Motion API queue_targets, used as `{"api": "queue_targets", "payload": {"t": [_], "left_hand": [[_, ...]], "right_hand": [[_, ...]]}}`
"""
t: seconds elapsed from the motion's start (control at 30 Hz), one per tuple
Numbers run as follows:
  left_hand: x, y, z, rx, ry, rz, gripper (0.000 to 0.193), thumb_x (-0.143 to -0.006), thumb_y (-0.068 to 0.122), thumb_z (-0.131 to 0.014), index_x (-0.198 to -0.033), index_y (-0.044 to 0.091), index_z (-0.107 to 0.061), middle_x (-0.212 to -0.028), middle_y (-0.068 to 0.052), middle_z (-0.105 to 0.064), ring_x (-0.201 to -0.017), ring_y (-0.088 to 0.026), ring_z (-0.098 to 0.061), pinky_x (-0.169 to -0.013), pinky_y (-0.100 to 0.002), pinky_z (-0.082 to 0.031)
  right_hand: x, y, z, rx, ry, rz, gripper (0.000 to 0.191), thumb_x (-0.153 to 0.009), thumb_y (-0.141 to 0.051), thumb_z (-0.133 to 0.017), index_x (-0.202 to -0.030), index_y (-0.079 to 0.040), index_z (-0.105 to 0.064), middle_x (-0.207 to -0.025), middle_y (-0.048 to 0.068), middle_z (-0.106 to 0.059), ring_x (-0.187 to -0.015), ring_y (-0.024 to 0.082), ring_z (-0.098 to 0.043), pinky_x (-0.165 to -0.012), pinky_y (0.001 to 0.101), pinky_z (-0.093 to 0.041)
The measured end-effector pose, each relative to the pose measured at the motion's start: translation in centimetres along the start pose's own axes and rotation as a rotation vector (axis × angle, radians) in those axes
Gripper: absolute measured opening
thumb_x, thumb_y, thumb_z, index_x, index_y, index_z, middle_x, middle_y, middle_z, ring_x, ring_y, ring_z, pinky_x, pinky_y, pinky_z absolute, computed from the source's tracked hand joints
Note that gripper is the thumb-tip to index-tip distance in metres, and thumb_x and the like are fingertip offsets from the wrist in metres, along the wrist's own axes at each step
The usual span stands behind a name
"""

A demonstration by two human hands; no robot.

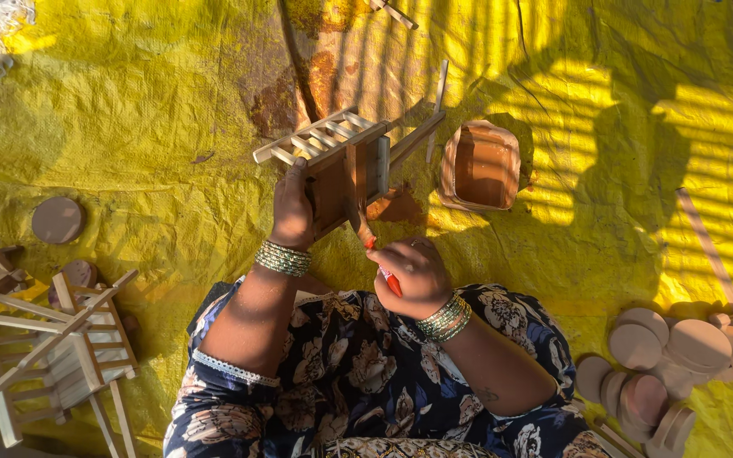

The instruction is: The person sits on a tarp and uses a brush to apply a brown stain or paint to small wooden chair and crate frames, dipping the brush into a container and rotating each piece to coat its sides, working through several unfinished wooden items one at a time.

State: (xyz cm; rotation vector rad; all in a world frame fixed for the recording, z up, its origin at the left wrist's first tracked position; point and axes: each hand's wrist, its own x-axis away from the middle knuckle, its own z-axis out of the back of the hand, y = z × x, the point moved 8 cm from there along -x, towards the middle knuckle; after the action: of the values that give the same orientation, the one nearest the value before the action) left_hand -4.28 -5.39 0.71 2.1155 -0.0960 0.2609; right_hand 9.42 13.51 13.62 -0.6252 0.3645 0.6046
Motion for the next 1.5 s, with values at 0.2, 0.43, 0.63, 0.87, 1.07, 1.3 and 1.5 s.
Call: {"api": "queue_targets", "payload": {"t": [0.2,0.43,0.63,0.87,1.07,1.3,1.5], "left_hand": [[-4.0,-2.1,3.8,0.325,0.067,0.177,0.036,-0.091,0.027,-0.05,-0.102,-0.001,-0.068,-0.089,-0.013,-0.073,-0.076,-0.025,-0.07,-0.07,-0.038,-0.06],[-6.8,-4.2,8.1,0.334,0.15,0.162,0.033,-0.091,0.024,-0.051,-0.101,-0.002,-0.069,-0.084,-0.013,-0.072,-0.06,-0.022,-0.06,-0.056,-0.035,-0.052],[-6.8,-1.5,8.7,0.315,0.047,-0.01,0.028,-0.092,0.023,-0.055,-0.099,0.0,-0.068,-0.087,-0.015,-0.073,-0.046,-0.022,-0.048,-0.042,-0.035,-0.041],[-6.4,0.4,10.3,0.526,0.08,0.027,0.043,-0.085,0.032,-0.052,-0.107,-0.001,-0.068,-0.085,-0.013,-0.065,-0.067,-0.028,-0.063,-0.062,-0.041,-0.055],[-5.2,2.3,7.3,0.603,-0.231,-0.024,0.052,-0.086,0.035,-0.055,-0.119,-0.003,-0.068,-0.102,-0.015,-0.074,-0.096,-0.033,-0.068,-0.091,-0.047,-0.054],[-4.3,3.8,6.9,0.548,-0.152,-0.068,0.055,-0.072,0.037,-0.061,-0.114,0.002,-0.07,-0.114,-0.014,-0.074,-0.111,-0.034,-0.068,-0.105,-0.049,-0.052],[-4.7,1.1,7.0,0.581,-0.161,-0.001,0.047,-0.08,0.036,-0.063,-0.111,0.002,-0.069,-0.11,-0.01,-0.073,-0.108,-0.032,-0.068,-0.102,-0.048,-0.053]], "right_hand": [[2.2,4.2,1.4,-0.251,0.273,-0.032,0.03,-0.086,-0.006,-0.071,-0.116,-0.006,-0.073,-0.091,0.008,-0.072,-0.075,0.015,-0.063,-0.068,0.0273,-0.051],[4.0,10.7,-5.5,-0.943,0.432,-0.421,0.035,-0.108,-0.024,-0.063,-0.132,0.002,-0.064,-0.108,0.01,-0.075,-0.096,0.016,-0.072,-0.092,0.0325,-0.059],[5.3,13.6,-12.1,-1.037,0.318,-0.644,0.041,-0.106,-0.03,-0.058,-0.132,0.002,-0.064,-0.109,0.012,-0.075,-0.098,0.016,-0.071,-0.082,0.0284,-0.054],[4.7,12.8,-12.5,-0.991,0.347,-0.672,0.033,-0.104,-0.024,-0.06,-0.125,0.001,-0.068,-0.107,0.014,-0.077,-0.093,0.017,-0.072,-0.085,0.0309,-0.058],[4.0,10.2,-9.8,-1.173,0.419,-0.422,0.028,-0.108,-0.019,-0.059,-0.126,0.0,-0.068,-0.109,0.014,-0.077,-0.098,0.018,-0.073,-0.091,0.0337,-0.06],[3.5,11.4,-9.2,-0.992,0.427,-0.626,0.026,-0.104,-0.017,-0.061,-0.12,0.001,-0.07,-0.104,0.016,-0.077,-0.093,0.018,-0.074,-0.086,0.0335,-0.061],[3.1,8.7,-8.1,-1.345,0.475,-0.343,0.031,-0.105,-0.024,-0.062,-0.125,-0.001,-0.069,-0.109,0.015,-0.077,-0.096,0.018,-0.073,-0.09,0.0332,-0.059]]}}
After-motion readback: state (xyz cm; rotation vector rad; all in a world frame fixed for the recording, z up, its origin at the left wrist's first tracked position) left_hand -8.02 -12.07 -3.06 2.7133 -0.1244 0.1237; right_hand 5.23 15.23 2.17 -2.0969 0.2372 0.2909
